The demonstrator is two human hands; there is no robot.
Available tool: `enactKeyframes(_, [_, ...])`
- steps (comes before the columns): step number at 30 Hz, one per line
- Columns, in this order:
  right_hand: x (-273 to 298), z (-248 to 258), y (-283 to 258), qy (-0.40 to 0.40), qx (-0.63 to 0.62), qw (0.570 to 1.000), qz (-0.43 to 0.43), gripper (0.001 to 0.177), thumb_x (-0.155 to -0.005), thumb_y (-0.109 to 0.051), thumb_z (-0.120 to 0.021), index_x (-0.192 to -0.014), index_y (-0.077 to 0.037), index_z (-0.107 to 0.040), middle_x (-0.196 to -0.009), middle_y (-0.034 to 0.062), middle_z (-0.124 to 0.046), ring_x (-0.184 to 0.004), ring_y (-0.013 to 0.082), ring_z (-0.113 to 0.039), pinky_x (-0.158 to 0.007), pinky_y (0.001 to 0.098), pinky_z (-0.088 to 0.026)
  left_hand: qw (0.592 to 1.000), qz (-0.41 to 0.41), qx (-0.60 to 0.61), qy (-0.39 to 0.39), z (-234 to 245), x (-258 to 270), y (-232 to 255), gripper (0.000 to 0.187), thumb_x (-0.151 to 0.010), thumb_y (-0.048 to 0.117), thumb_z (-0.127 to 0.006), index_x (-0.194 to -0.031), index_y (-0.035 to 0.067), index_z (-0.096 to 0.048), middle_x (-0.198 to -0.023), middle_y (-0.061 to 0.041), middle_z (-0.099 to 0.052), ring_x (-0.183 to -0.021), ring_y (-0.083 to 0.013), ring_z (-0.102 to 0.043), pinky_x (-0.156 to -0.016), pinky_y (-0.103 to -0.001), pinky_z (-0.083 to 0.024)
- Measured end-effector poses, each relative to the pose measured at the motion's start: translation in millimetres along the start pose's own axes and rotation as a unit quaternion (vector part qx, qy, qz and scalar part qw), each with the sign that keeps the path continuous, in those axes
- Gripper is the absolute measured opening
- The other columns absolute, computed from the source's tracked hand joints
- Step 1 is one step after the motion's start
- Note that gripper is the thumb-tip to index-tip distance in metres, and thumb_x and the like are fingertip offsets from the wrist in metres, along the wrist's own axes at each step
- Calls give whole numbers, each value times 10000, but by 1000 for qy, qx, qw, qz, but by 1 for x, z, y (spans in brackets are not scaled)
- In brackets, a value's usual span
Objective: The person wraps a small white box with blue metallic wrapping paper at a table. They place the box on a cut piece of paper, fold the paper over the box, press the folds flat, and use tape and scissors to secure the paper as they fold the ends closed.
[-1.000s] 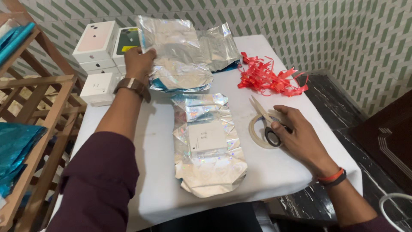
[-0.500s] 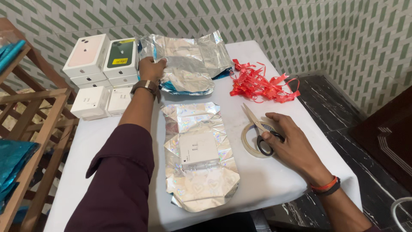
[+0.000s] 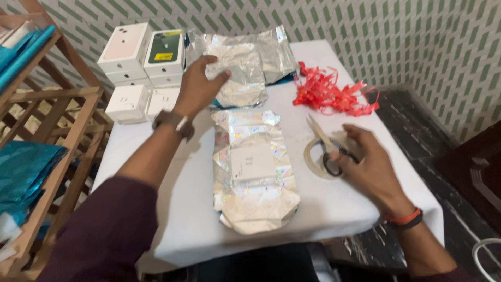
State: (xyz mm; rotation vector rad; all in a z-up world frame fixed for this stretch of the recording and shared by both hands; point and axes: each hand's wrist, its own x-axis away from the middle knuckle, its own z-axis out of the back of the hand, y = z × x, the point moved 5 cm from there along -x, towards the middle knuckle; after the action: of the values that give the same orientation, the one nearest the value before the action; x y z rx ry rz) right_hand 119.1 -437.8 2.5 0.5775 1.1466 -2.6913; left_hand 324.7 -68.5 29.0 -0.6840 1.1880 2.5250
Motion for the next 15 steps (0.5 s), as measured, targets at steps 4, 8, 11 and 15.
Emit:
enactKeyframes(4, [2,17,7,11,-22,999,-28,665,-858,-373,-751,-1394,-21,-574,-1366,148,-658,-1273,287,-642,-1047,397,-492,996,-58,47,-44,18,86,40,492,-897,362,-782,-1232,22,-664,-1312,-167,-680,-1289,-316,-631,-1087,-394,-471])
enactKeyframes(8, [6,18,-9,-4,40,999,-3,783,-794,-413,-799,-1422,-22,-543,-1380,172,-639,-1256,309,-637,-1024,413,-499,997,-19,49,-61,21,125,47,564,-859,336,-804,-1283,13,-620,-1321,-181,-630,-1256,-320,-611,-1057,-396,-473])
enactKeyframes(11, [13,4,-23,-74,78,994,-21,937,-688,-442,-846,-1452,-42,-481,-1374,203,-586,-1186,330,-635,-966,420,-508,995,65,50,-49,19,136,32,616,-840,317,-780,-1342,31,-565,-1343,-164,-574,-1186,-318,-611,-982,-401,-503])
enactKeyframes(15, [15,-7,-28,-99,170,980,-39,990,-682,-482,-853,-1478,-56,-447,-1385,220,-559,-1124,364,-646,-919,436,-529,992,96,70,-36,13,139,20,624,-831,310,-773,-1351,46,-553,-1356,-139,-549,-1181,-320,-598,-961,-417,-513])
